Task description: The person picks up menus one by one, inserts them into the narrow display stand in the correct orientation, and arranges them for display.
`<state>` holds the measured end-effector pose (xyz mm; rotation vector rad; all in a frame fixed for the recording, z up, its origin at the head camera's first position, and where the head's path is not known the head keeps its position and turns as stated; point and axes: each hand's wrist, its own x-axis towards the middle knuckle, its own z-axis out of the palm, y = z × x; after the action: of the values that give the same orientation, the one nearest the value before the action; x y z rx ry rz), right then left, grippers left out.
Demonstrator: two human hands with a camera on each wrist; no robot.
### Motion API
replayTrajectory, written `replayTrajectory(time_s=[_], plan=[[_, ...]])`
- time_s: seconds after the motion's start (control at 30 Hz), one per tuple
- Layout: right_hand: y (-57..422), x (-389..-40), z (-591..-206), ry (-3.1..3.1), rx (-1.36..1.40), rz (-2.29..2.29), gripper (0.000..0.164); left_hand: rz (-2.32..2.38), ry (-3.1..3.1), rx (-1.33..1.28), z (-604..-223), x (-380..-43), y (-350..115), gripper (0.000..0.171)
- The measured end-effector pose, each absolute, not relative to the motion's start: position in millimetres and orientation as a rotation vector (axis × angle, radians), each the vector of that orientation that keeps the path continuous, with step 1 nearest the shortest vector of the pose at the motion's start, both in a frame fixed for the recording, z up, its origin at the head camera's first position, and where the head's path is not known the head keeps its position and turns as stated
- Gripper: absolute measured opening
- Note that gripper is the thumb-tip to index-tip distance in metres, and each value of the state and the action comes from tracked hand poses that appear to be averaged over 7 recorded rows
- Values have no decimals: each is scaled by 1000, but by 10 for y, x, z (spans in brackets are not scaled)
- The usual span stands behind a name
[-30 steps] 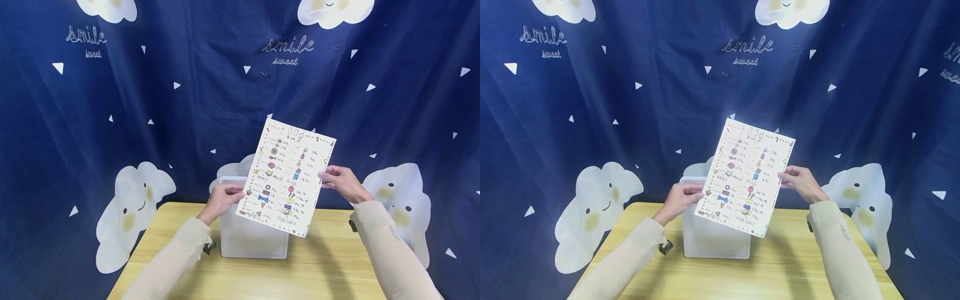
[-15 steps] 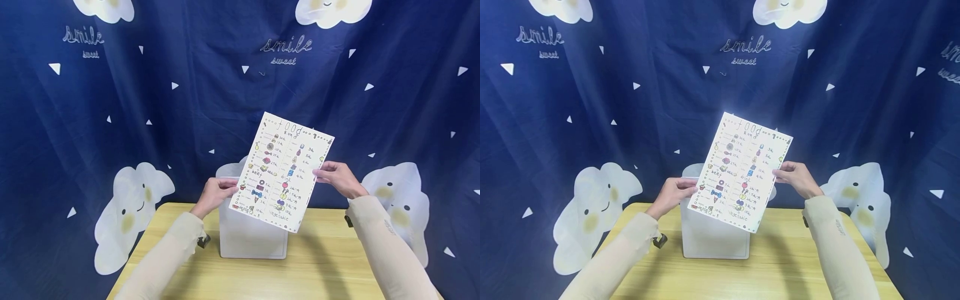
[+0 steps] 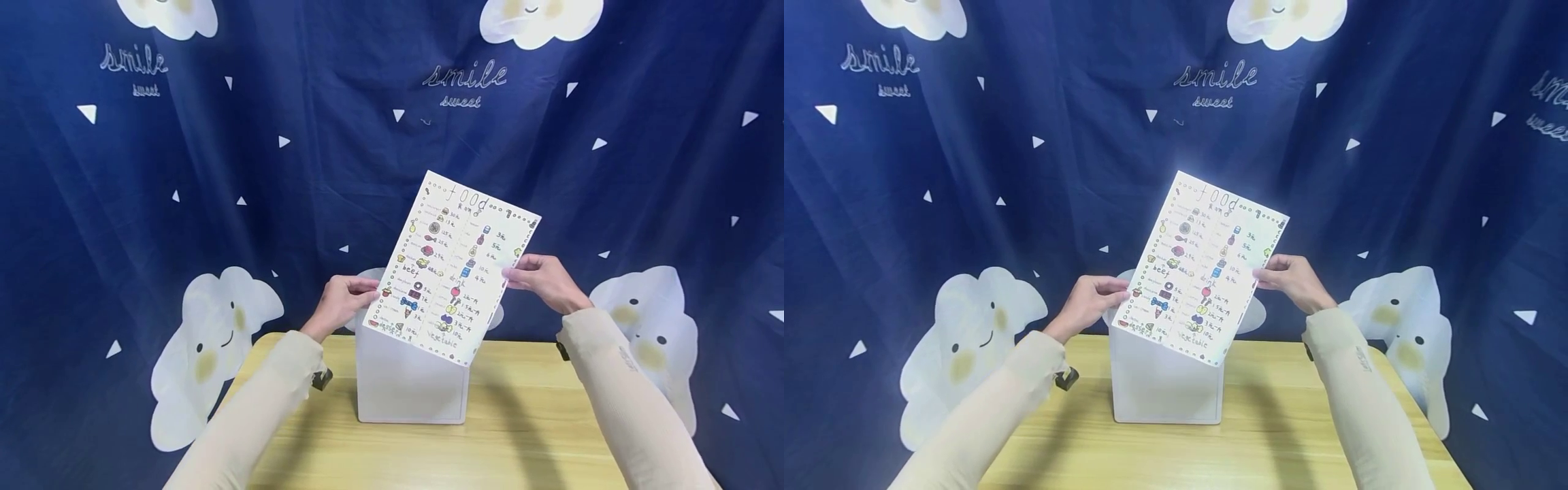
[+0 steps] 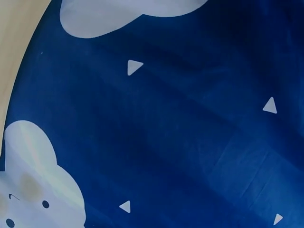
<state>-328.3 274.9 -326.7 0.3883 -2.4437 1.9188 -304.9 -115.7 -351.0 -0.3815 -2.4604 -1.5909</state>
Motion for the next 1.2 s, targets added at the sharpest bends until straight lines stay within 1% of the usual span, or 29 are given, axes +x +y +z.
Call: replayTrajectory(time_s=[0.23,0.4,0.47,0.67,0.87,1.0,1.1,1.2], plan=[[2676,-3321,-3201,-2420,388,1908,26,-1505,-2473,-385,-3428,-3114,-1212,20],[2641,-3339,-3130,-2432,375,1889,33,-1469,-2476,-380,-3363,-3148,-1245,21],[2627,-3352,-3110,-2423,377,1899,33,-1480,-2469,-382,-3342,-3160,-1259,21],[2564,-3377,-3050,-2356,398,1958,18,-1502,-2444,-409,-3303,-3197,-1313,20],[2530,-3400,-3004,-2363,415,1919,29,-1443,-2438,-414,-3251,-3221,-1337,20],[2518,-3417,-2978,-2355,430,1900,32,-1450,-2422,-405,-3237,-3243,-1341,18],[2498,-3423,-2951,-2334,450,1906,31,-1470,-2408,-385,-3234,-3253,-1341,17],[2477,-3436,-2926,-2298,478,1943,26,-1493,-2402,-363,-3229,-3258,-1346,16]])
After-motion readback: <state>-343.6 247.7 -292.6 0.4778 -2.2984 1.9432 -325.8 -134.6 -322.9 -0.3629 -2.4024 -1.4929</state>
